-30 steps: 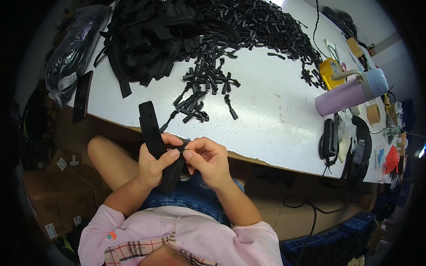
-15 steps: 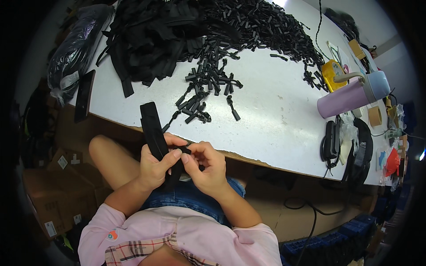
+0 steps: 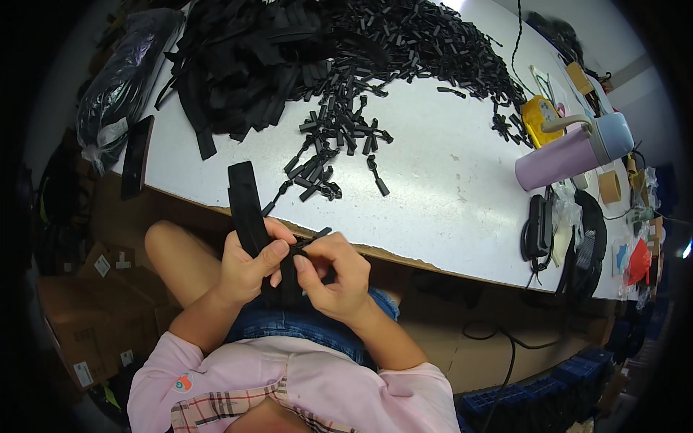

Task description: Assembling plastic buckles and adjusters onto black nylon straps at a workstation.

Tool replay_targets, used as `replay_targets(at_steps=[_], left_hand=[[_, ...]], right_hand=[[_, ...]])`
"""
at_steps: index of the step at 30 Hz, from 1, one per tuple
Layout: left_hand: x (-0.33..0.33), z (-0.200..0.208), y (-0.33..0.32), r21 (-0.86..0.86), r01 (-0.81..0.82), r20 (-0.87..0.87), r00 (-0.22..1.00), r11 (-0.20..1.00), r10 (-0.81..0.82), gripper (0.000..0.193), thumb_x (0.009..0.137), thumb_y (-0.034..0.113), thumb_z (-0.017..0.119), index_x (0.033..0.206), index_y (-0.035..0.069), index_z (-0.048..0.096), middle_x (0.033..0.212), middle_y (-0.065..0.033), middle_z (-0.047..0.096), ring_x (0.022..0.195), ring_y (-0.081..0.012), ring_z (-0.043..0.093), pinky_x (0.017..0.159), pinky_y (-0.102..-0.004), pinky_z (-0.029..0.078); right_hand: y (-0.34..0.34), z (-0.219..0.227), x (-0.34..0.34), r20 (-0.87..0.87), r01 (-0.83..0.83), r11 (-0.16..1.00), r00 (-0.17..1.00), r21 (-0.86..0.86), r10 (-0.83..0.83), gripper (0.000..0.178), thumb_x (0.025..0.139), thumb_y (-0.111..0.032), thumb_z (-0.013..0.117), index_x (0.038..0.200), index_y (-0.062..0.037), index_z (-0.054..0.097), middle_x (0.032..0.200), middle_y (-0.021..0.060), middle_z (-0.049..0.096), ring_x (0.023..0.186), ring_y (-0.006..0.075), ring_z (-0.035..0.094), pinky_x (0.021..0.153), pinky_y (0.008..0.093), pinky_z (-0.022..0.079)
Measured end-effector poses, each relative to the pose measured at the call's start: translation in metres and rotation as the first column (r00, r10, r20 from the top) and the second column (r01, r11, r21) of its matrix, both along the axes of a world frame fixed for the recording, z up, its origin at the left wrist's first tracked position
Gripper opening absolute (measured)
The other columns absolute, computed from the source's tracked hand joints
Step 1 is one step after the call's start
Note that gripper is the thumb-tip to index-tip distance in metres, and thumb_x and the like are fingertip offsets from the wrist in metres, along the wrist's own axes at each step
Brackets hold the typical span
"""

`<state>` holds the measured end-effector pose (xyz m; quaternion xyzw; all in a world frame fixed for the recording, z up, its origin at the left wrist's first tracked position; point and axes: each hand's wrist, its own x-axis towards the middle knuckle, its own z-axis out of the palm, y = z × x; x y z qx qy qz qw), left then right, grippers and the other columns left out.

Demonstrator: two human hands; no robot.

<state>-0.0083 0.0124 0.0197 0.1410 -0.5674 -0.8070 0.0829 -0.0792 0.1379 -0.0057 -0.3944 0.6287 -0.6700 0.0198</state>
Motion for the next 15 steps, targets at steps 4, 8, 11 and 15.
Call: replay_targets(at_steps=[4,8,11,15], left_hand=[[0.004,-0.006,0.006,-0.271,-0.091,-0.080,0.994,0.958,0.072,0.014,0.082,0.014,0.054,0.081,0.001,0.054,0.070,-0.0022,0.054,0.050,-0.0058,0.045,0.046,-0.0190,0.037],[0.000,-0.005,0.010,-0.224,-0.235,-0.141,0.968,0.946,0.208,0.013,0.083,0.015,0.053,0.079,0.002,0.054,0.068,-0.0004,0.053,0.058,-0.0055,0.047,0.052,-0.0196,0.038],[0.002,-0.010,-0.004,-0.230,-0.113,0.045,0.991,0.967,0.127,0.016,0.084,0.017,0.052,0.083,0.001,0.054,0.071,-0.0006,0.054,0.064,-0.0057,0.048,0.058,-0.0198,0.040],[0.000,-0.014,0.001,-0.195,0.016,0.051,0.999,0.981,-0.006,0.017,0.084,0.018,0.053,0.086,0.001,0.054,0.071,-0.0001,0.053,0.059,-0.0044,0.046,0.051,-0.0190,0.038]], right_hand=[[0.000,0.016,-0.011,0.395,-0.216,0.975,0.901,0.056,0.177,0.010,0.072,-0.003,0.062,0.078,0.0014,0.055,0.058,-0.0005,0.048,0.047,0.0029,0.040,0.042,0.0148,0.032],[0.006,0.013,-0.014,0.321,-0.389,0.890,0.896,0.238,0.306,0.013,0.066,-0.005,0.065,0.074,-0.0008,0.056,0.052,-0.0006,0.044,0.043,0.0046,0.039,0.041,0.0164,0.031],[0.004,0.011,-0.009,0.136,-0.273,0.910,0.961,0.311,0.242,0.017,0.065,-0.003,0.065,0.080,-0.0019,0.057,0.067,0.0022,0.053,0.050,0.0051,0.042,0.043,0.0179,0.031],[-0.008,0.019,-0.011,-0.159,0.107,0.982,0.984,0.158,-0.081,0.035,0.061,-0.005,0.068,0.094,-0.0023,0.058,0.073,0.0050,0.053,0.056,0.0103,0.046,0.044,0.0202,0.036]])
